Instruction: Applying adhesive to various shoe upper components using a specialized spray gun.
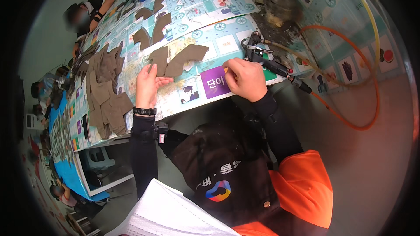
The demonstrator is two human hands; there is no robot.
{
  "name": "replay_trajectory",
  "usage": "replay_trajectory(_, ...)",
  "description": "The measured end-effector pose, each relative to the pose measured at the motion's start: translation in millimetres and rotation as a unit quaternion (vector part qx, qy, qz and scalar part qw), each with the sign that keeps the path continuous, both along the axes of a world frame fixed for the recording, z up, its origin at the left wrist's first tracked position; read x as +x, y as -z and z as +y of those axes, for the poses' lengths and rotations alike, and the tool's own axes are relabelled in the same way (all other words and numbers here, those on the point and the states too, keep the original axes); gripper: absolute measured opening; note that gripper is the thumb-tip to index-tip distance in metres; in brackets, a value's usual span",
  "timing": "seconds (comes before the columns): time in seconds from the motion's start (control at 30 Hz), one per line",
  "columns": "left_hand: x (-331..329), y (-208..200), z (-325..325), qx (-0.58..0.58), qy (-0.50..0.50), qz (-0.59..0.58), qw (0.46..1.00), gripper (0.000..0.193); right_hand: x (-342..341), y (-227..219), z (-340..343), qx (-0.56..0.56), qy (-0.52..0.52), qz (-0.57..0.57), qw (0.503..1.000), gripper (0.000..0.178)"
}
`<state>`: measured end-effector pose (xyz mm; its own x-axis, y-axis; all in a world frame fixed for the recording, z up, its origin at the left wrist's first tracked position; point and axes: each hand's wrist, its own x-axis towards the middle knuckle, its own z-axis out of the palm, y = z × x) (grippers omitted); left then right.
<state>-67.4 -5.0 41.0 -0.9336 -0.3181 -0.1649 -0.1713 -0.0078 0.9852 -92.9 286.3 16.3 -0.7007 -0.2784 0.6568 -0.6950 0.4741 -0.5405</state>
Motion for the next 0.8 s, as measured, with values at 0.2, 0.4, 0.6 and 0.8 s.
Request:
replay_trajectory(0.2, 8, 3, 4, -0.073, 0.044, -0.090, 0.992, 0.040, -1, -2, 4, 0.010, 0.010, 0.028, 1.000, 0.014)
replay_trajectory(0.4, 45, 6, -21, -0.453, -0.056, 0.055, 0.888, 0.025, 1, -32, 37, 0.107, 0.120, -0.013, 0.987, 0.048)
replay_trajectory(0.6, 67, 20, -29, -0.383, -0.096, 0.144, 0.907, 0.013, -20, -19, 79, 0.342, 0.089, -0.067, 0.933, 0.055)
replay_trajectory(0.8, 76, 36, -28, -0.390, -0.123, 0.178, 0.895, 0.009, -41, -28, 70, 0.411, 0.061, -0.068, 0.907, 0.040)
